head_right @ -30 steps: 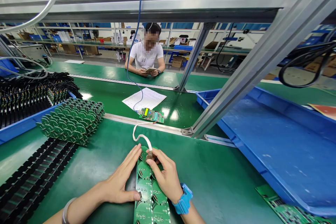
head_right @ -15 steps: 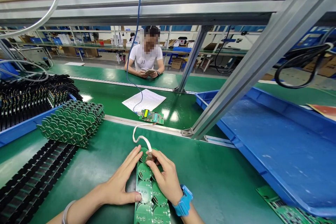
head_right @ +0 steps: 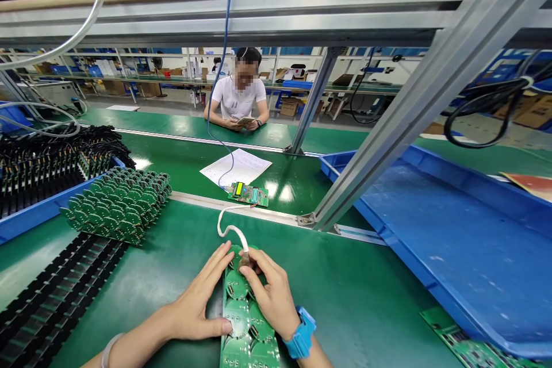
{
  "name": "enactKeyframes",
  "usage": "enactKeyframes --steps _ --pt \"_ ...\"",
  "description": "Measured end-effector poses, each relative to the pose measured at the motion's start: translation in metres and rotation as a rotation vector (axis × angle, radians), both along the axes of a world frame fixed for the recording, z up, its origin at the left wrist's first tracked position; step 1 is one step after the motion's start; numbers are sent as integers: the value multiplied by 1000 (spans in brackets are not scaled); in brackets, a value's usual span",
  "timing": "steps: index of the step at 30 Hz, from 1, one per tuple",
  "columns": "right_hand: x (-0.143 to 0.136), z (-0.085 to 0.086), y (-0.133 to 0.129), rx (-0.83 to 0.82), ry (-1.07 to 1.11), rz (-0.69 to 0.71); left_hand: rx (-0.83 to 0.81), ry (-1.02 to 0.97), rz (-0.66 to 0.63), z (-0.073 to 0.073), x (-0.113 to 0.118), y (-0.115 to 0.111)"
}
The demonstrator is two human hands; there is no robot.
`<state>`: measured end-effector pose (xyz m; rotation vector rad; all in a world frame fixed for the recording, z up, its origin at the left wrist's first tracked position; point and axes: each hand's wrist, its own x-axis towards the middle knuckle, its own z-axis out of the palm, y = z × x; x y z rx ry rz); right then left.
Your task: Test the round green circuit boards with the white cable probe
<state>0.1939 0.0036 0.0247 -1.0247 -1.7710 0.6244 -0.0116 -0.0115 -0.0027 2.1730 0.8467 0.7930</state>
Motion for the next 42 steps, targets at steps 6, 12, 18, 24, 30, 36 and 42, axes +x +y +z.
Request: enactKeyframes --steps 6,12,18,24,30,36,42 --pt "0 0 0 5 -1 0 27 -7 32 1 2 0" --pt "0 -2 0 11 8 14 38 -4 22 1 3 0" --pt "0 0 0 12 6 15 20 -12 12 1 1 0" --pt "1 0 0 17 2 12 22 -24 7 -1 1 1" --pt "0 0 1 21 -2 10 13 -15 9 -2 1 0" --pt "2 5 -1 -14 -3 15 8 -9 9 1 1 0" --pt "9 20 -13 -140 -11 29 0 -6 4 3 0 0"
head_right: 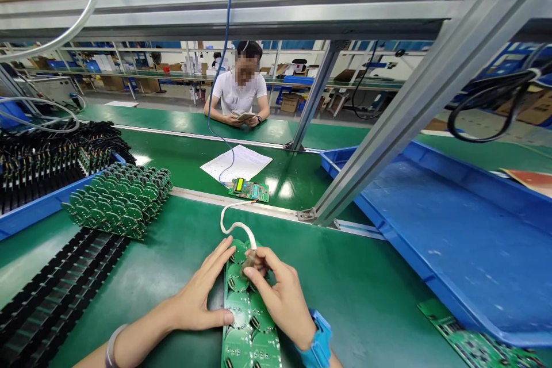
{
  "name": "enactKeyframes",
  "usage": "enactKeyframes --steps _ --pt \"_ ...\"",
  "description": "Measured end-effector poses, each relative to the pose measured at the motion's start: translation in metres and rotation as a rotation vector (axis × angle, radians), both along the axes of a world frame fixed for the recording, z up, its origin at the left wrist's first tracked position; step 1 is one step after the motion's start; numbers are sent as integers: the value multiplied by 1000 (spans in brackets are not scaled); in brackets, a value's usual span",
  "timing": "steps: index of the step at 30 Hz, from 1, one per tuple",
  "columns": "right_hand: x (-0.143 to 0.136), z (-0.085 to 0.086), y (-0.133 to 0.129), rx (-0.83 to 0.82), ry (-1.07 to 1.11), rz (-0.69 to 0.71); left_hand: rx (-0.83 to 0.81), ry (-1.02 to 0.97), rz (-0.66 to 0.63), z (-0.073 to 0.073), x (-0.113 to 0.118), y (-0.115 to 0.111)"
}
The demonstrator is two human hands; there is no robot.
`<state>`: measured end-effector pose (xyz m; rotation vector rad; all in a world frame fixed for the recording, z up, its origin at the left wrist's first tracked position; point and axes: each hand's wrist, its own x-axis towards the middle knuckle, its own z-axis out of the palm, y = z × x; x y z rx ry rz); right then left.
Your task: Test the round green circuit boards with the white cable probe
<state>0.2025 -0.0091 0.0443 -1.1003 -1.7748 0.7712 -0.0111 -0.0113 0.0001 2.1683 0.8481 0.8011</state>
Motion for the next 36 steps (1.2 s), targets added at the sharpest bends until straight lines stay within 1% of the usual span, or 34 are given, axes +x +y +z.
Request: enactKeyframes --steps 3,6,13,20,29,36 --pt "1 1 -9 -41 -19 45 23 -19 -8 -1 0 0" --pt "2 -1 -14 -45 -33 52 47 -33 -12 -2 1 1" --pt "4 -4 -14 -27 -45 64 50 -26 -16 -3 1 1" --pt "5 -7 -18 -25 -27 61 33 -30 -8 1 2 0" --pt "4 -6 -18 6 -32 62 23 -15 -6 2 2 0" --pt "3 -9 -20 102 -91 68 34 -22 -5 2 2 -1"
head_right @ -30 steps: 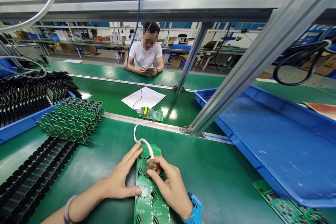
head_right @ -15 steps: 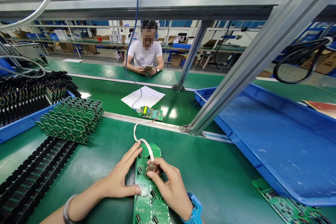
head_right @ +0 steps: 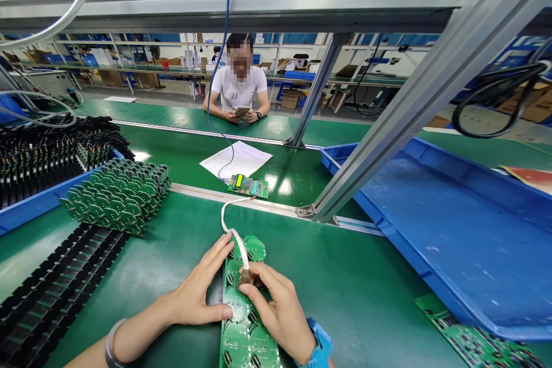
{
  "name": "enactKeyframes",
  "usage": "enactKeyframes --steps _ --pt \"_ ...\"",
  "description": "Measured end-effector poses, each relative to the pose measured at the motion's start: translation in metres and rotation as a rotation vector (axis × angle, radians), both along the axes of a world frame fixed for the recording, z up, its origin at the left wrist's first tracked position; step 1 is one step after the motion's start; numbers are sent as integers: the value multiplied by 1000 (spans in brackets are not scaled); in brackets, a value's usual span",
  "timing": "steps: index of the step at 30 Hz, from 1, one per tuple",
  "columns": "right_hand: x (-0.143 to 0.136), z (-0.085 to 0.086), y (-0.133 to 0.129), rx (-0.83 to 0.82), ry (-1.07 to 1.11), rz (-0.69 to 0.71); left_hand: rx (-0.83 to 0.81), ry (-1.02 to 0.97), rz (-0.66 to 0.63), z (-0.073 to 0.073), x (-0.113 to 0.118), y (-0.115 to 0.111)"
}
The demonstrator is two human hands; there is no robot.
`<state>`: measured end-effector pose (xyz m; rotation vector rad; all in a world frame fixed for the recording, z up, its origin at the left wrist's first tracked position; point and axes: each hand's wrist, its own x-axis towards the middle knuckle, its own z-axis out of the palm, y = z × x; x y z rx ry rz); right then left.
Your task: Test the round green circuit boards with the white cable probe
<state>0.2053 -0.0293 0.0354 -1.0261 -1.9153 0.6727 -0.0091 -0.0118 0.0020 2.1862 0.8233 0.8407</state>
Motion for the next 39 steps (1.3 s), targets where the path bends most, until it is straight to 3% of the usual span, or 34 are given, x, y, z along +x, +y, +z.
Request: enactKeyframes --steps 39 --pt "-3 3 -2 21 24 -1 -8 -30 12 2 2 -1"
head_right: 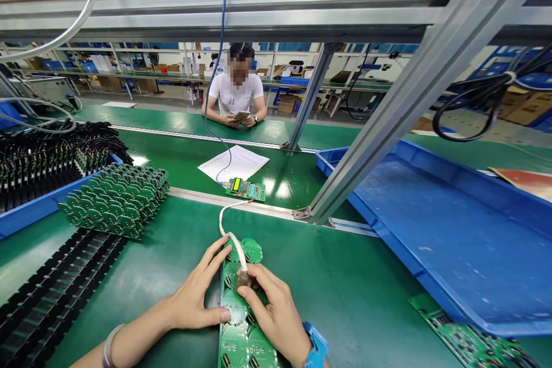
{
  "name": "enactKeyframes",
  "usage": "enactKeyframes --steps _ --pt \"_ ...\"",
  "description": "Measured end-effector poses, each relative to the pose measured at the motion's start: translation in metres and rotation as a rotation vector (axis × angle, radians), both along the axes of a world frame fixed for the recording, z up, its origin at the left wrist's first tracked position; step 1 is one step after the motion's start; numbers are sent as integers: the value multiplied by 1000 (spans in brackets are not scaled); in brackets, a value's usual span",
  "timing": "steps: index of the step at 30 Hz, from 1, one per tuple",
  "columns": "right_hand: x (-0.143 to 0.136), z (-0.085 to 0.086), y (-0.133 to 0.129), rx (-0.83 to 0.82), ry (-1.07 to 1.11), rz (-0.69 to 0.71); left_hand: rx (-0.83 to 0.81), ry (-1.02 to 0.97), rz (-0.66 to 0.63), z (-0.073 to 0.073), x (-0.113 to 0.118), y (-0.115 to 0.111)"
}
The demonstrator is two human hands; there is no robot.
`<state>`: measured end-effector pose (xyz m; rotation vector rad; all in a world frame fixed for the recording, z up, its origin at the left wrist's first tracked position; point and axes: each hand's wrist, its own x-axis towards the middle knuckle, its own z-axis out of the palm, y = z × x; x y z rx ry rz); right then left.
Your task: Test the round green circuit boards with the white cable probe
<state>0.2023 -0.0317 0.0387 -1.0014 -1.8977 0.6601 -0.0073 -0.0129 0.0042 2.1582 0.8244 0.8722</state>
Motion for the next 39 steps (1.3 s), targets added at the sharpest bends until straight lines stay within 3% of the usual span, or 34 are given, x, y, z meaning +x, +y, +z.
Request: enactKeyframes --steps 10,15,19,39 --pt "1 -2 0 -4 2 8 33 0 10 -1 1 0" --pt "1 -2 -1 -12 14 16 140 -27 51 -3 2 -2" --pt "0 -1 -1 -8 18 18 199 -22 3 -2 1 -2" --pt "0 -3 0 45 3 -17 134 202 -115 7 -5 -3"
